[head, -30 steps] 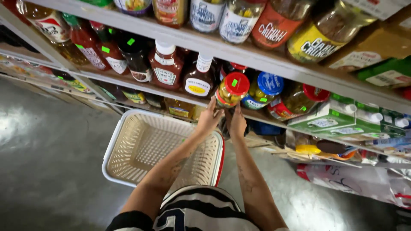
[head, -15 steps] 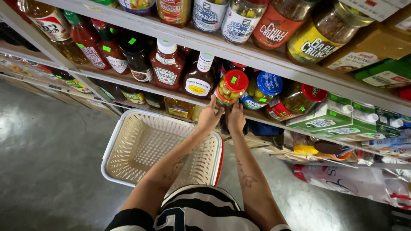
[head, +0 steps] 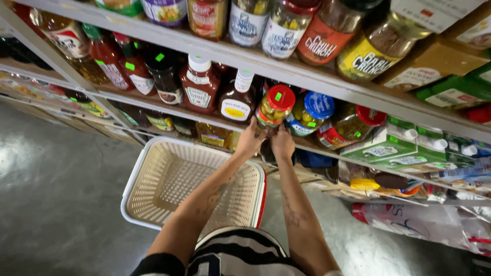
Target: Wiping jars of food with a cloth and placing them in a shopping basket.
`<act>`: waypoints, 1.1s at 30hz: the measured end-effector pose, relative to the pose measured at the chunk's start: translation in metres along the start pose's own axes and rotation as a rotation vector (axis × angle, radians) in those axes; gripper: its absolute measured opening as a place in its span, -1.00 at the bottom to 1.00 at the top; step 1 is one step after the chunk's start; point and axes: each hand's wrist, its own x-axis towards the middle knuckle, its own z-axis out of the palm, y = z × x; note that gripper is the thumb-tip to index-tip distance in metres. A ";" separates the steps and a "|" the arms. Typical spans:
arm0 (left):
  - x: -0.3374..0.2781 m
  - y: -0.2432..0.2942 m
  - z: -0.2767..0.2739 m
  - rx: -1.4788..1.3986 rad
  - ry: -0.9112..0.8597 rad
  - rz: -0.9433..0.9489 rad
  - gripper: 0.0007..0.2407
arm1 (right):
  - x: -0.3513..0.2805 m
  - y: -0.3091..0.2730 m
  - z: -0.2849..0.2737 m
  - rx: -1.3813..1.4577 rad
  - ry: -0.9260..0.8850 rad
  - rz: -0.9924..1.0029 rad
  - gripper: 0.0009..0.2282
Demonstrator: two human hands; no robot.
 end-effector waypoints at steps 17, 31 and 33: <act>0.007 -0.011 0.006 0.003 -0.019 0.004 -0.42 | 0.004 -0.019 -0.012 0.039 0.105 0.067 -0.30; 0.005 -0.002 0.002 0.044 -0.035 -0.008 -0.34 | 0.002 -0.021 -0.011 -0.008 0.091 0.068 -0.33; 0.005 -0.004 0.004 0.076 -0.040 -0.021 -0.31 | 0.001 -0.021 -0.016 0.041 0.122 0.019 -0.30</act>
